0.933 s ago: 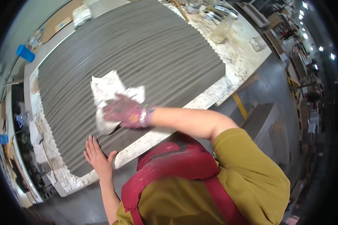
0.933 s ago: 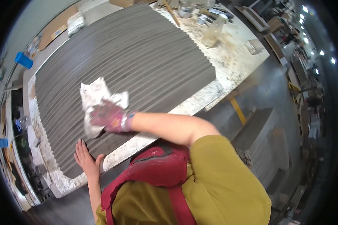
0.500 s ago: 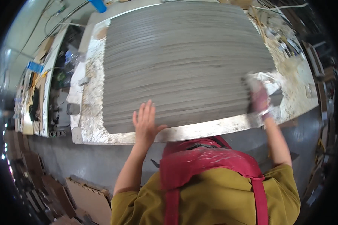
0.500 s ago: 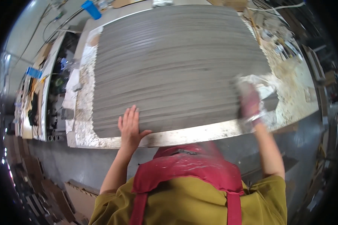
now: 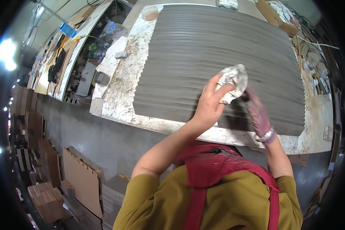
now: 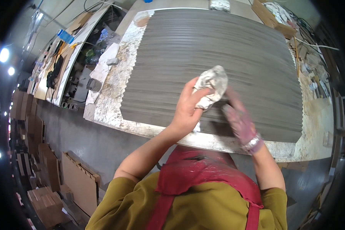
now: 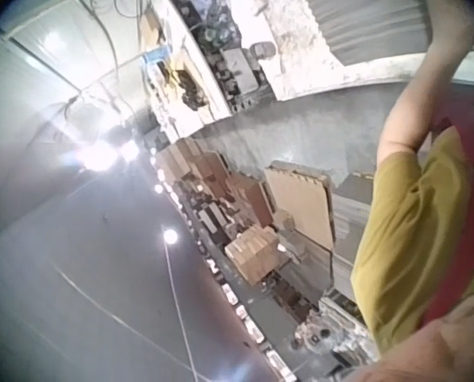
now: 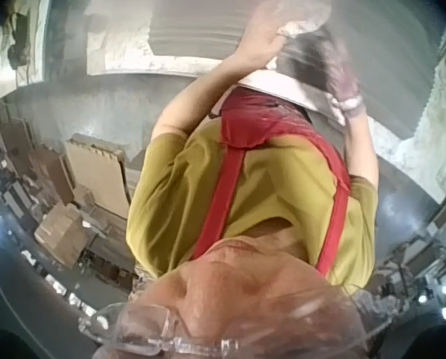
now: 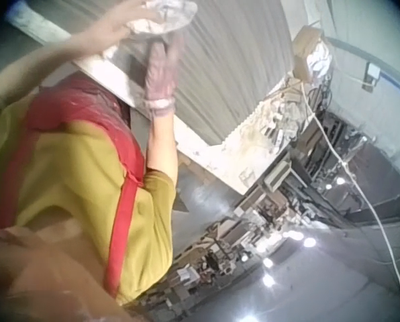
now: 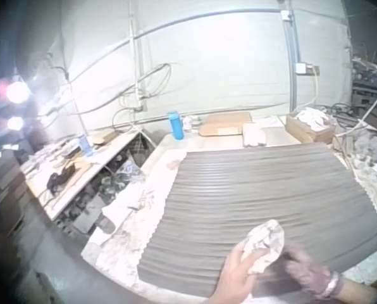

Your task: The person wipes a textured wood panel with a white cloth and a small rectangular tool to clean or finish the surface.

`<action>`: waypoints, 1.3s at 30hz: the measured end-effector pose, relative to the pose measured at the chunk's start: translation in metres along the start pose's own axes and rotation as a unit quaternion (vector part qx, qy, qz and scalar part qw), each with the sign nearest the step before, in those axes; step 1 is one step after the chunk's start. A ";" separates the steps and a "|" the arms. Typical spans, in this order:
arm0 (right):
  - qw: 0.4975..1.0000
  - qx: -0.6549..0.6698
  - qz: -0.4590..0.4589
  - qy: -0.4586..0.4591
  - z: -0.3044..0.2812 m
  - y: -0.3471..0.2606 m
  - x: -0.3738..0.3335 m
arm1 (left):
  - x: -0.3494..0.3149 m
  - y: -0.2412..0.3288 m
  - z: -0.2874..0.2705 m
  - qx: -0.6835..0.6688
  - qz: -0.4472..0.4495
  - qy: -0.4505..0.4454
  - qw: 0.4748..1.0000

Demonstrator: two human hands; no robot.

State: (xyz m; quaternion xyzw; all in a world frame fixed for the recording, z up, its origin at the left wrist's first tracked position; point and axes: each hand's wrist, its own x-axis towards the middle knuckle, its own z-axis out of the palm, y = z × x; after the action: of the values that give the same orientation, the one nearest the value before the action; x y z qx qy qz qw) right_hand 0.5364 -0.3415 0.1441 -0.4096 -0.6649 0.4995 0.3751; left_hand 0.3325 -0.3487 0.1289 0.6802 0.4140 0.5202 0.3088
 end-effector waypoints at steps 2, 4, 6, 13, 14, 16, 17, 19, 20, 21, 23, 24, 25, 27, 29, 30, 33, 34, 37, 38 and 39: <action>0.952 -0.298 -0.050 0.055 -0.036 -0.003 -0.014 | 0.007 0.007 -0.002 0.181 0.059 -0.071 0.979; 0.877 -0.467 -0.097 0.060 -0.056 0.012 -0.025 | -0.012 -0.001 0.006 0.291 0.057 -0.134 0.946; 0.846 -0.531 -0.041 0.031 -0.065 0.038 -0.048 | -0.029 -0.015 0.009 0.326 0.054 -0.174 0.927; 0.799 -0.594 -0.068 0.065 -0.069 0.071 -0.061 | -0.066 -0.093 -0.182 0.583 -0.169 0.017 0.794; 0.807 -0.584 -0.062 0.062 -0.068 0.068 -0.058 | -0.075 -0.093 -0.221 0.390 -0.255 0.135 0.874; 0.820 -0.565 -0.067 0.067 -0.069 0.064 -0.049 | -0.064 -0.088 -0.250 0.469 -0.211 0.124 0.849; 0.828 -0.554 -0.059 0.068 -0.073 0.060 -0.050 | -0.032 -0.062 -0.223 0.433 -0.189 0.118 0.874; 0.817 -0.570 -0.054 0.071 -0.088 0.056 -0.041 | 0.017 -0.037 -0.146 0.447 -0.055 0.057 0.891; 0.814 -0.571 -0.037 0.102 -0.096 0.059 -0.033 | 0.037 -0.026 -0.106 0.389 -0.031 0.014 0.921; 0.808 -0.573 -0.023 0.135 -0.103 0.060 -0.026 | 0.053 -0.025 -0.068 0.350 0.052 -0.025 0.935; 0.810 -0.574 0.006 0.121 -0.106 0.068 -0.015 | 0.069 -0.035 0.014 0.317 0.119 -0.089 0.937; 0.803 -0.584 0.030 0.112 -0.104 0.070 -0.013 | 0.074 -0.043 0.052 0.321 0.128 -0.118 0.931; 0.796 -0.593 0.058 0.104 -0.103 0.073 -0.012 | 0.075 -0.054 0.073 0.322 0.136 -0.150 0.925; 0.806 -0.579 0.053 0.108 -0.101 0.074 -0.010 | 0.070 -0.077 0.074 0.338 0.124 -0.169 0.918; 0.808 -0.576 0.061 0.107 -0.098 0.070 -0.007 | 0.081 -0.084 0.063 0.380 0.065 -0.229 0.894; 0.811 -0.572 0.055 0.112 -0.097 0.071 -0.006 | 0.083 -0.089 0.042 0.407 0.015 -0.229 0.884; 0.804 -0.578 0.061 0.125 -0.104 0.073 -0.013 | 0.078 -0.111 -0.046 0.514 -0.067 -0.169 0.838; 0.807 -0.573 0.065 0.128 -0.104 0.072 -0.013 | 0.071 -0.123 -0.084 0.531 -0.102 -0.123 0.832; 0.819 -0.556 0.060 0.126 -0.100 0.065 -0.007 | 0.048 -0.150 -0.213 0.532 -0.126 0.013 0.837; 0.821 -0.554 0.061 0.127 -0.100 0.064 -0.007 | 0.046 -0.144 -0.237 0.532 -0.184 0.025 0.826; 0.818 -0.558 0.060 0.125 -0.100 0.064 -0.006 | 0.052 -0.139 -0.248 0.528 -0.238 0.038 0.815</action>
State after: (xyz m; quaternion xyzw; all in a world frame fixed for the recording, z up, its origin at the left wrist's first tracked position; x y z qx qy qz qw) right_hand 0.6404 -0.3009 0.1036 -0.6470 -0.7510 0.0090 0.1317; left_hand 0.0658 -0.2409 0.1007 0.5989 0.7852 0.1576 0.0005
